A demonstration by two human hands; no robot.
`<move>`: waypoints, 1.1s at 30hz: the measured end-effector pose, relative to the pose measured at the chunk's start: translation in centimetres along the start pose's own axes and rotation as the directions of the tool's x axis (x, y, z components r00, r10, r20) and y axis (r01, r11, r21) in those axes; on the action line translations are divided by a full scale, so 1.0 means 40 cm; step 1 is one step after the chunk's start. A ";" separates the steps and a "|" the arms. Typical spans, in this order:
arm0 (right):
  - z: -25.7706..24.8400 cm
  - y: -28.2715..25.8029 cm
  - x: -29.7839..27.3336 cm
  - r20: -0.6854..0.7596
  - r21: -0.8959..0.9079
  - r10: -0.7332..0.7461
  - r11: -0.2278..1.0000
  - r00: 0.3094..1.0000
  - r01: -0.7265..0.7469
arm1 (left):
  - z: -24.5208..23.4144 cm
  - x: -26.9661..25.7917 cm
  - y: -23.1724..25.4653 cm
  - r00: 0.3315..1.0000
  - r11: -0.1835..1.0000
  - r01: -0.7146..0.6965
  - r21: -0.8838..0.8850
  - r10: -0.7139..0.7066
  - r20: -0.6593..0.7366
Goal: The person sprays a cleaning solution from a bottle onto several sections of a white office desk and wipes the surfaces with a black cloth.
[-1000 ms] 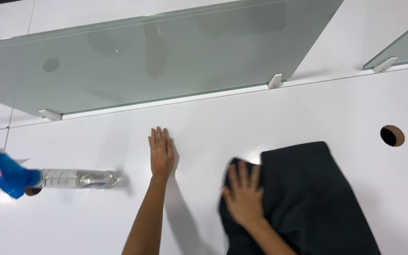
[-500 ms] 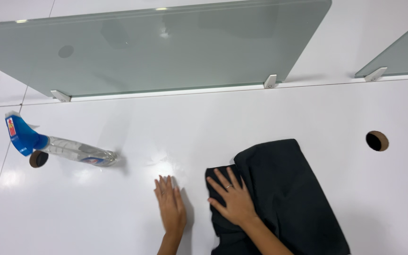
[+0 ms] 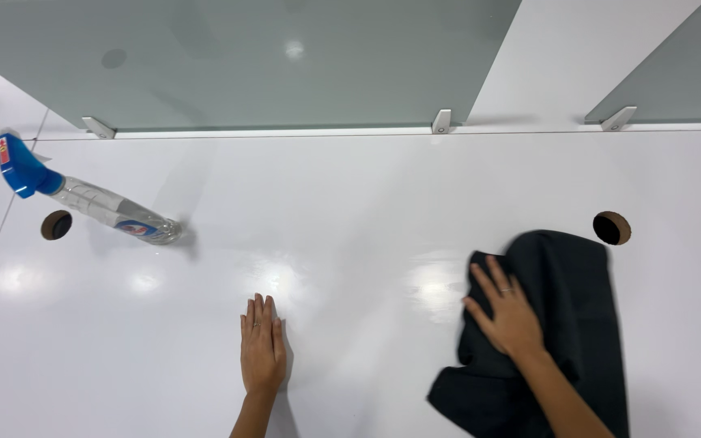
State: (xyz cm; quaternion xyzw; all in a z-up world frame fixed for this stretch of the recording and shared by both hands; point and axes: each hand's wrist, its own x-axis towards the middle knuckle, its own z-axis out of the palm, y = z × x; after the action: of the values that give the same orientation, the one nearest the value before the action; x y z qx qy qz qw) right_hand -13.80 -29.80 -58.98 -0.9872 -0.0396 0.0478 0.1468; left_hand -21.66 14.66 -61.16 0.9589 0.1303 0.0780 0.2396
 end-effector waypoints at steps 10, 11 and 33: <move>-0.060 0.252 -0.058 -0.041 -0.074 0.300 0.950 0.953 -0.303 | -0.012 -0.003 0.017 0.998 0.999 -0.027 -0.018 0.026 -0.048; -0.070 0.276 -0.068 -0.040 -0.096 0.332 0.938 0.942 -0.334 | -0.014 0.001 0.019 0.998 0.999 -0.035 -0.019 0.034 -0.055; 0.172 -0.056 -0.146 -0.279 -0.074 0.286 0.945 0.917 -0.318 | 0.000 -0.005 -0.005 0.988 0.992 -0.115 -0.042 0.110 -0.108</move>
State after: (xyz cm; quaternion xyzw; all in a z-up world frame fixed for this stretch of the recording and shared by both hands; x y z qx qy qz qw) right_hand -20.46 -26.23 -64.39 -0.9858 0.1307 -0.0648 0.0829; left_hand -21.89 14.77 -61.27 0.9532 0.0865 0.1452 0.2507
